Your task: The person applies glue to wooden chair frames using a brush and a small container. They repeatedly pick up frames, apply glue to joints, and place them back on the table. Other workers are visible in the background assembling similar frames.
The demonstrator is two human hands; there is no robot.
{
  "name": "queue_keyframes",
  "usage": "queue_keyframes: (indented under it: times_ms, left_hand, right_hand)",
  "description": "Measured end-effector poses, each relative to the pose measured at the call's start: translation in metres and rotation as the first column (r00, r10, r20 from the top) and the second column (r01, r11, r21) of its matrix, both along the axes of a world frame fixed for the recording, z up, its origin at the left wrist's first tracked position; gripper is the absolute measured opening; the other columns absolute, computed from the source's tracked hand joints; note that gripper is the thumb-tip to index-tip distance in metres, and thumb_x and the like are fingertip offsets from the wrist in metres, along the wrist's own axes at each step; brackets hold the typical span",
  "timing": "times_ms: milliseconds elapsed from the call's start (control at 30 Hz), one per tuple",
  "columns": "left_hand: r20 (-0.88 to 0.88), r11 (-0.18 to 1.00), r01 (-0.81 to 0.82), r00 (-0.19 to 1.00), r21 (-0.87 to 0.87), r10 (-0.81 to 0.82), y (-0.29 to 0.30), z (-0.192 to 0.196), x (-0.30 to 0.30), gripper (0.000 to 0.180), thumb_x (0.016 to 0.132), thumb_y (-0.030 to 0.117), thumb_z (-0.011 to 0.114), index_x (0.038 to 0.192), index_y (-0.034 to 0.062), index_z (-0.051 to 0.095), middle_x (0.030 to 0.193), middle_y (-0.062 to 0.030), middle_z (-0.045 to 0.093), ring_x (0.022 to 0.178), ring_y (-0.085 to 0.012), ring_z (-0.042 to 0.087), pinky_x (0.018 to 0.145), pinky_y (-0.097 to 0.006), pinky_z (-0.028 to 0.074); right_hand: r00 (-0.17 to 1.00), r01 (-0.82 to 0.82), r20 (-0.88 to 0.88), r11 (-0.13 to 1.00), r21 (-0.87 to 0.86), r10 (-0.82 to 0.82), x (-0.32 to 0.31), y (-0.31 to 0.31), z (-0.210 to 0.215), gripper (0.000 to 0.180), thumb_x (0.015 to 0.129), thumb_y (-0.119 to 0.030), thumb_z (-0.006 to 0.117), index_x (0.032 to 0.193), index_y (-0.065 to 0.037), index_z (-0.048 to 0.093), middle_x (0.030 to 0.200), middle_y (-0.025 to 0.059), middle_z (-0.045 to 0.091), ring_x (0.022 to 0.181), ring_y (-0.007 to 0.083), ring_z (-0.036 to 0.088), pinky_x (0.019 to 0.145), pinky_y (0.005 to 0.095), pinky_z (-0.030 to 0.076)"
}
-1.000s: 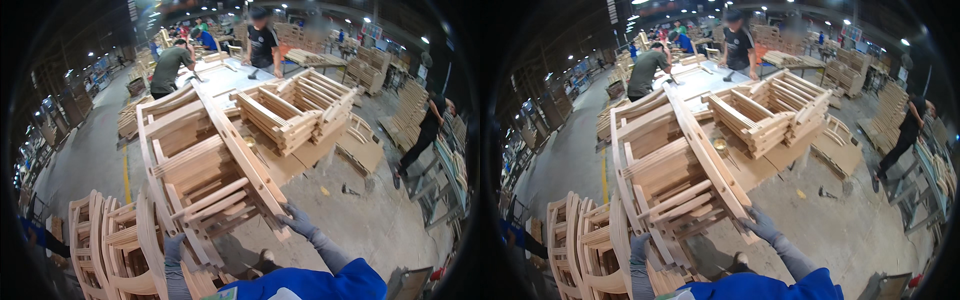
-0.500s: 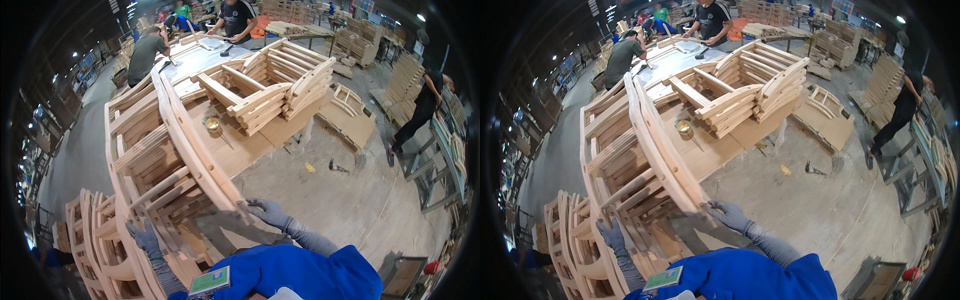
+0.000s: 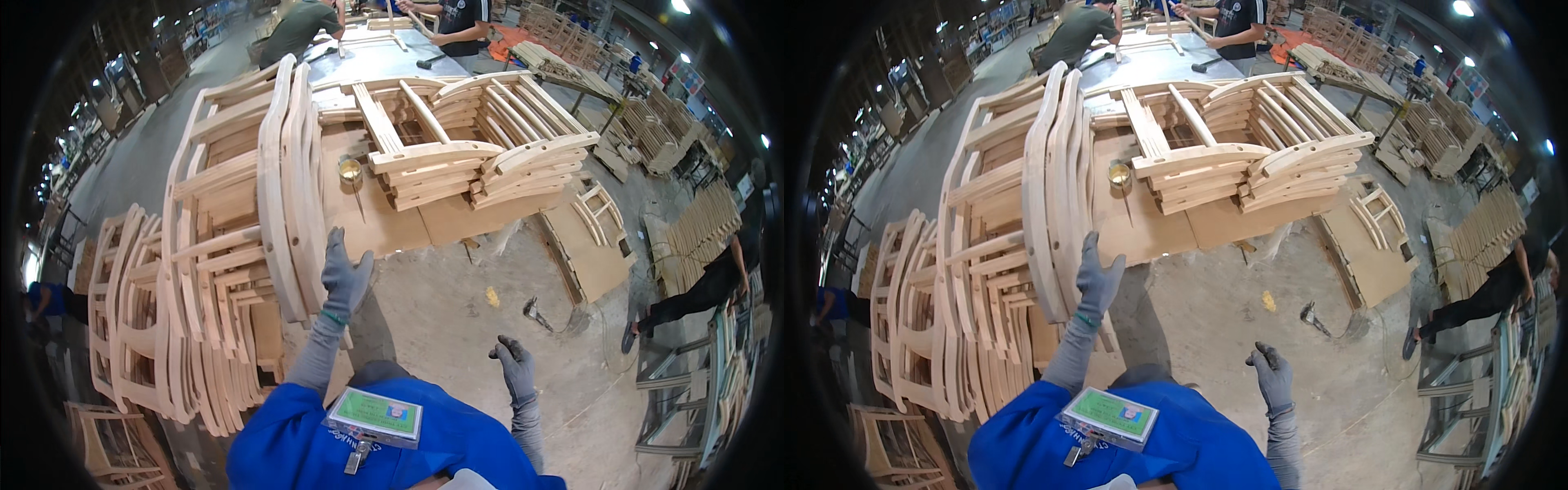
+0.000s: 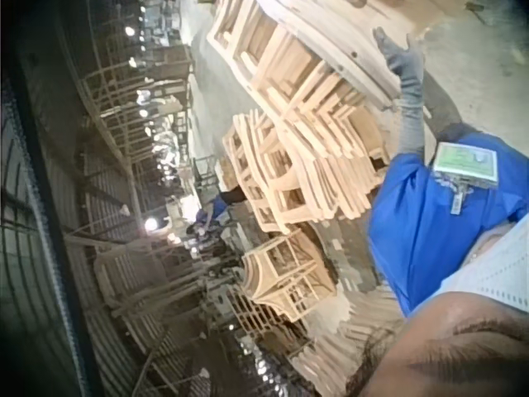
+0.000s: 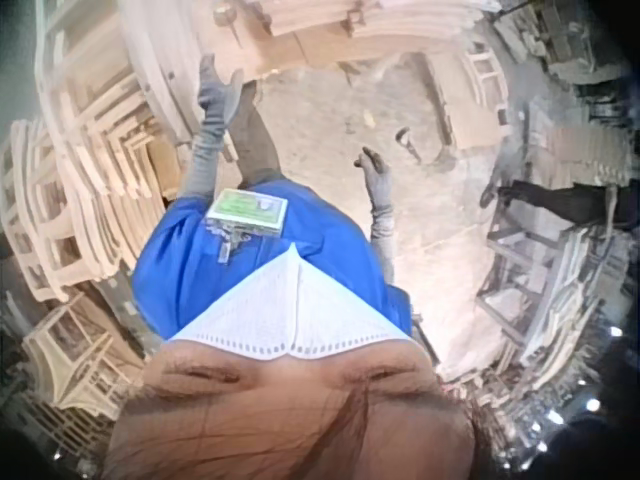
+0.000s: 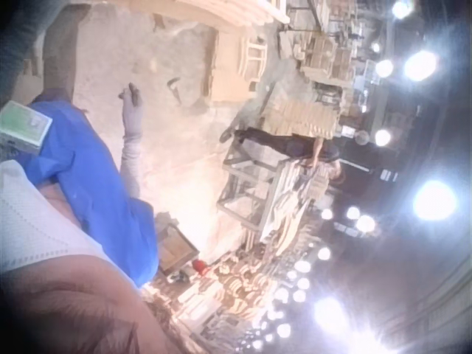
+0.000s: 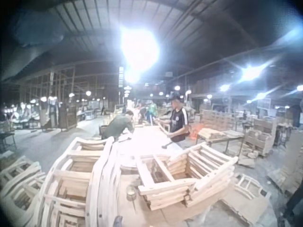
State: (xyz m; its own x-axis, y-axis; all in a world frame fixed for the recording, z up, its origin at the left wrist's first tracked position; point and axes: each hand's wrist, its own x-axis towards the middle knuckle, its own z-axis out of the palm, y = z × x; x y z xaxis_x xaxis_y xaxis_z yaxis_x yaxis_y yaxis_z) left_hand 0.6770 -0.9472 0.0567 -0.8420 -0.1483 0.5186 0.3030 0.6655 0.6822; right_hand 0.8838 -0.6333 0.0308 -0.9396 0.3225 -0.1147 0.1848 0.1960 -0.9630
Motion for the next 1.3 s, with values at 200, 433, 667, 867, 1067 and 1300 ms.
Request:
queue_keyframes:
  times_ms: [200,433,667,867,1067,1300]
  left_hand:
    - [0.386,0.984,-0.025,0.918,-0.177,0.093,0.017,-0.050,-0.072,0.062,0.075,0.025,0.066,0.131,0.0102,0.045,0.139,-0.0237,0.034,0.128,-0.0360,0.034,0.105,-0.039,0.030]
    - [0.488,0.963,-0.242,0.830,-0.120,0.269,0.002,-0.132,-0.170,0.084,0.072,0.038,0.066,0.139,0.0046,0.028,0.138,-0.0245,0.033,0.123,-0.0399,0.038,0.102,-0.043,0.033]
    - [0.784,0.953,-0.277,0.562,-0.122,0.264,0.012,-0.151,-0.256,0.073,0.071,0.041,0.068,0.124,-0.0013,0.040,0.123,-0.0250,0.047,0.110,-0.0377,0.052,0.089,-0.044,0.045]
    - [0.779,0.963,-0.055,0.577,-0.264,0.246,-0.019,-0.196,-0.294,0.042,0.079,0.040,0.058,0.096,0.0018,0.061,0.098,-0.0215,0.063,0.096,-0.0377,0.058,0.083,-0.046,0.046]
    - [0.741,0.749,-0.237,0.492,0.619,-0.456,-0.048,-0.135,-0.308,0.027,0.086,0.028,0.056,0.085,0.0019,0.061,0.072,-0.0071,0.061,0.051,-0.0120,0.056,0.046,-0.025,0.047]
    - [0.315,0.337,-0.014,0.396,0.941,-0.863,-0.018,0.071,-0.306,0.018,0.086,0.018,0.057,0.085,0.0001,0.061,0.065,-0.0043,0.060,0.047,-0.0073,0.054,0.043,-0.018,0.044]
  right_hand:
    - [0.988,0.034,0.155,0.986,-0.165,-0.008,-0.023,0.015,0.010,0.034,0.089,-0.014,0.057,0.115,0.007,0.055,0.072,0.0078,0.064,0.067,0.0116,0.060,0.068,0.0229,0.047]
    - [0.993,0.031,0.122,0.974,-0.223,-0.004,-0.105,0.027,0.047,0.045,0.087,-0.010,0.058,0.126,0.008,0.044,0.101,0.0157,0.060,0.083,0.0160,0.061,0.068,0.0261,0.053]
    - [0.987,-0.129,0.067,0.966,-0.223,0.148,-0.265,0.003,0.067,0.043,0.087,-0.007,0.057,0.125,0.006,0.045,0.119,0.0184,0.053,0.096,0.0195,0.058,0.077,0.0287,0.052]
    - [0.933,-0.345,0.057,0.929,-0.133,0.354,-0.384,-0.029,0.095,0.034,0.089,-0.004,0.054,0.121,0.005,0.049,0.115,0.0149,0.057,0.097,0.0184,0.058,0.079,0.0285,0.050]
    - [0.806,-0.570,-0.084,0.807,0.158,0.586,-0.460,-0.063,0.100,0.040,0.083,-0.001,0.061,0.122,0.001,0.050,0.113,0.0137,0.059,0.096,0.0189,0.061,0.083,0.0291,0.049]
    - [0.507,-0.424,-0.259,0.500,0.755,0.822,-0.544,-0.132,0.116,0.043,0.079,-0.002,0.063,0.121,-0.004,0.050,0.109,0.0179,0.057,0.094,0.0333,0.059,0.079,0.0366,0.049]
